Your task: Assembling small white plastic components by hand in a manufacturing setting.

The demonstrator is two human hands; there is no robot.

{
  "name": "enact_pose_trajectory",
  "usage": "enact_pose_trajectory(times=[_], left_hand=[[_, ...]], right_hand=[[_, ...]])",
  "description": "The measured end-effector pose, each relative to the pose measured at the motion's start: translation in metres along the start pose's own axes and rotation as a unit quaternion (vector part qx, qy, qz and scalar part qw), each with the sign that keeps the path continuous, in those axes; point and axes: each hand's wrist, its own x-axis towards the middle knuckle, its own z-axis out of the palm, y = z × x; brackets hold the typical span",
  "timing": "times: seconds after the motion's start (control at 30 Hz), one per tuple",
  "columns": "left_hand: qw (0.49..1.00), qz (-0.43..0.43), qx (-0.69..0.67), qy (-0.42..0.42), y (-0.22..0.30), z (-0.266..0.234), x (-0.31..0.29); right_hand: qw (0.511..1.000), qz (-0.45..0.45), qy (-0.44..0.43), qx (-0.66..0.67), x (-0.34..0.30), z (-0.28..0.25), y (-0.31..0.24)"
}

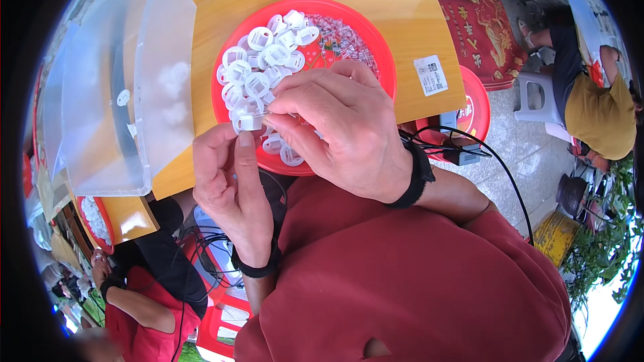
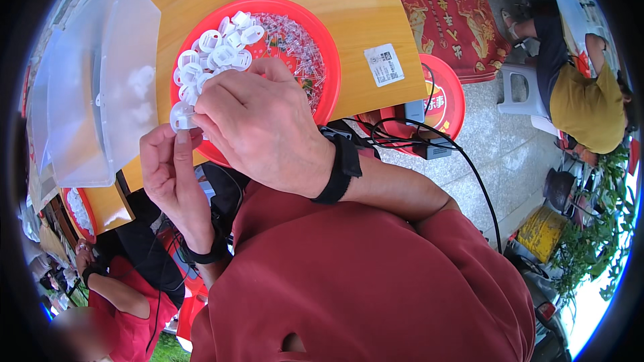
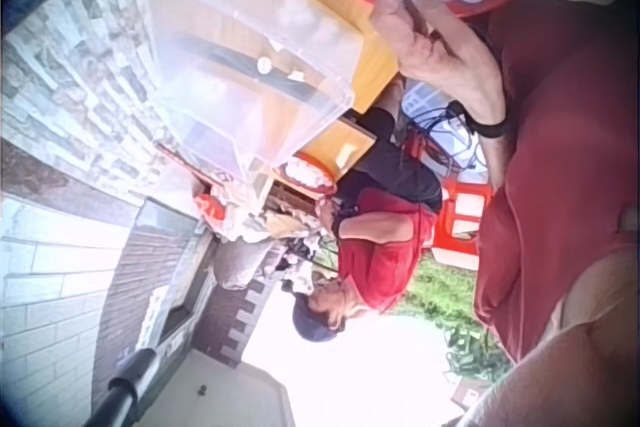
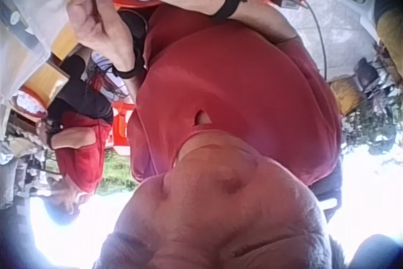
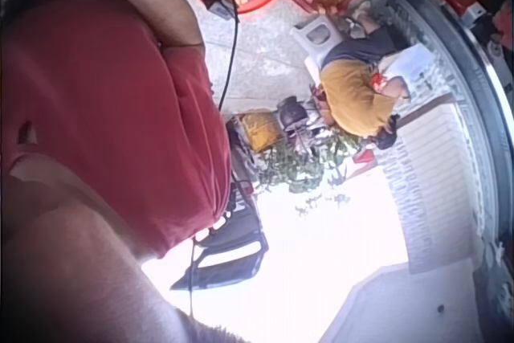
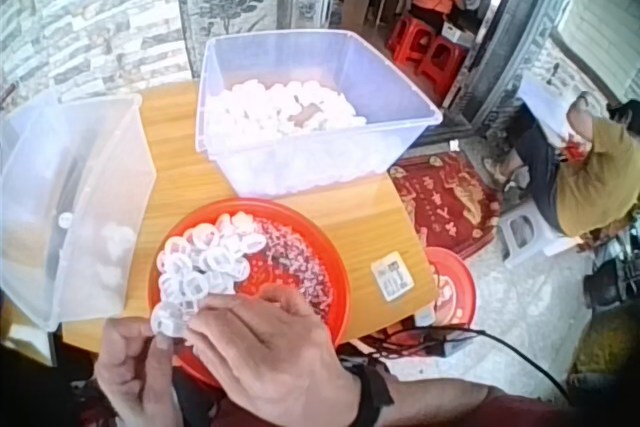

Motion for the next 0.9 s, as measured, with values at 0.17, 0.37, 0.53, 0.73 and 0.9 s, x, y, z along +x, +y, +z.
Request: enact_pose_trajectory(times=[0.17,0.37,0.53,0.73,0.9], left_hand=[[0.997,-0.039,-0.071,-0.019,0.003,0.000,0.001],[0.999,-0.001,0.034,-0.017,0.000,0.000,-0.003],[0.998,-0.027,-0.045,-0.044,0.000,-0.005,-0.001],[0.997,-0.014,-0.024,-0.070,0.008,-0.007,-0.004],[0.996,0.009,-0.014,-0.084,0.009,-0.007,-0.006]], right_hand=[[1.000,0.011,-0.021,0.002,0.000,-0.005,-0.003],[0.997,0.040,-0.065,0.033,-0.002,-0.007,-0.004],[0.948,0.158,-0.132,0.244,0.009,-0.020,0.001],[0.927,0.133,-0.178,0.303,0.011,-0.020,0.012],[0.942,0.097,-0.166,0.275,0.008,-0.020,0.011]])
